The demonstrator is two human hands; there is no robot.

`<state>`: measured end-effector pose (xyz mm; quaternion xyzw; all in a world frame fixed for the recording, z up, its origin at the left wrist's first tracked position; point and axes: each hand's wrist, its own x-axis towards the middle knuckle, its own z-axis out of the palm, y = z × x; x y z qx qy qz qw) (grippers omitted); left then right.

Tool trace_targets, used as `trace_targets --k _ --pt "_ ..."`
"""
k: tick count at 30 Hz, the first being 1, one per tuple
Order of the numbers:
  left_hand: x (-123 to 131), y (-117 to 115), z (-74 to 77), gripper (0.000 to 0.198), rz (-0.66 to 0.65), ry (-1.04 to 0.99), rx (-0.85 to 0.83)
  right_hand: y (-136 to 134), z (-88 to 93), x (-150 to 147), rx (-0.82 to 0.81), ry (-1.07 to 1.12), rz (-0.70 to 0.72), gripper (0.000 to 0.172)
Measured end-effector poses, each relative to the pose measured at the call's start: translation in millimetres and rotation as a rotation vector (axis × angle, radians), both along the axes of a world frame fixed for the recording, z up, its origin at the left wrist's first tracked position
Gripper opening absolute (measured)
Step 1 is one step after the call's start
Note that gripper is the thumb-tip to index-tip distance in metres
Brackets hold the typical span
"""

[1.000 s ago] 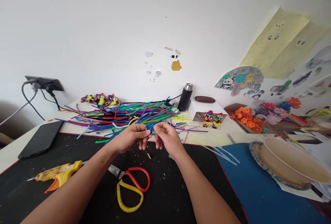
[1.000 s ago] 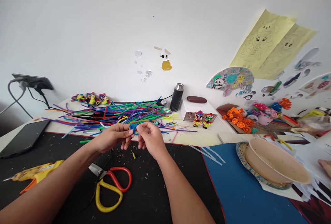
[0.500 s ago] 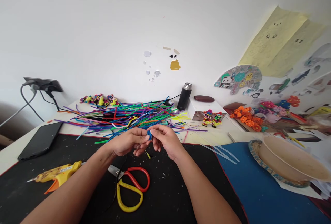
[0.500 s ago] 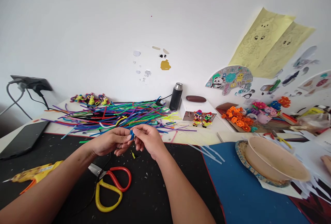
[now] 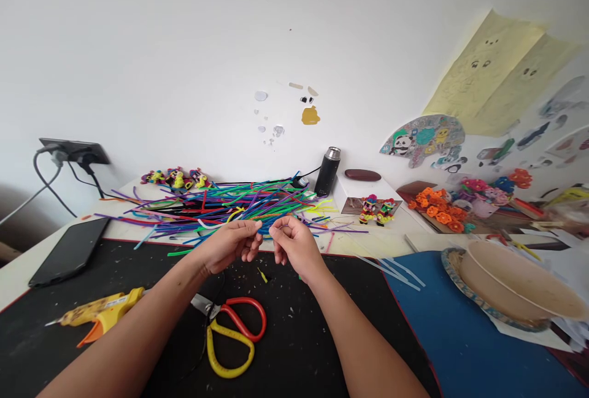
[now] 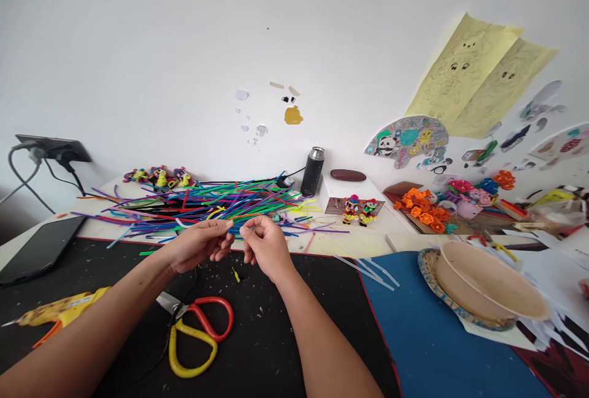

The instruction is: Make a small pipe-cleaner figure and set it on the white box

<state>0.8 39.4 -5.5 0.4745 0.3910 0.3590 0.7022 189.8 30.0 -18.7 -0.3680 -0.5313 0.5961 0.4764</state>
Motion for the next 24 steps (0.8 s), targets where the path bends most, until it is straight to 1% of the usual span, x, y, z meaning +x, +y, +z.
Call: trace_targets --k 5,10,17,21,24 --pt "4 -4 3.8 0.047 0.021 0.092 0.060 0 -2.2 -1 0.022 -0.027 -0.018 0.033" --pt "7 -6 6.2 0.052 0.040 0.100 0.085 2 -3.1 -1 0.023 -0.036 -0.028 0.035" --pt "4 -8 11.0 0.054 -0.014 0.137 0.143 0 -4.5 -2 0.021 -0.051 -0.004 0.033" --pt "4 -5 9.4 0.053 0.001 0.203 0.195 1 -4.2 -1 0.021 -0.052 -0.017 0.033" --pt "4 -3 6.7 0.053 0.033 0.275 0.275 1 -2.4 0 0.023 -0.047 -0.042 0.037"
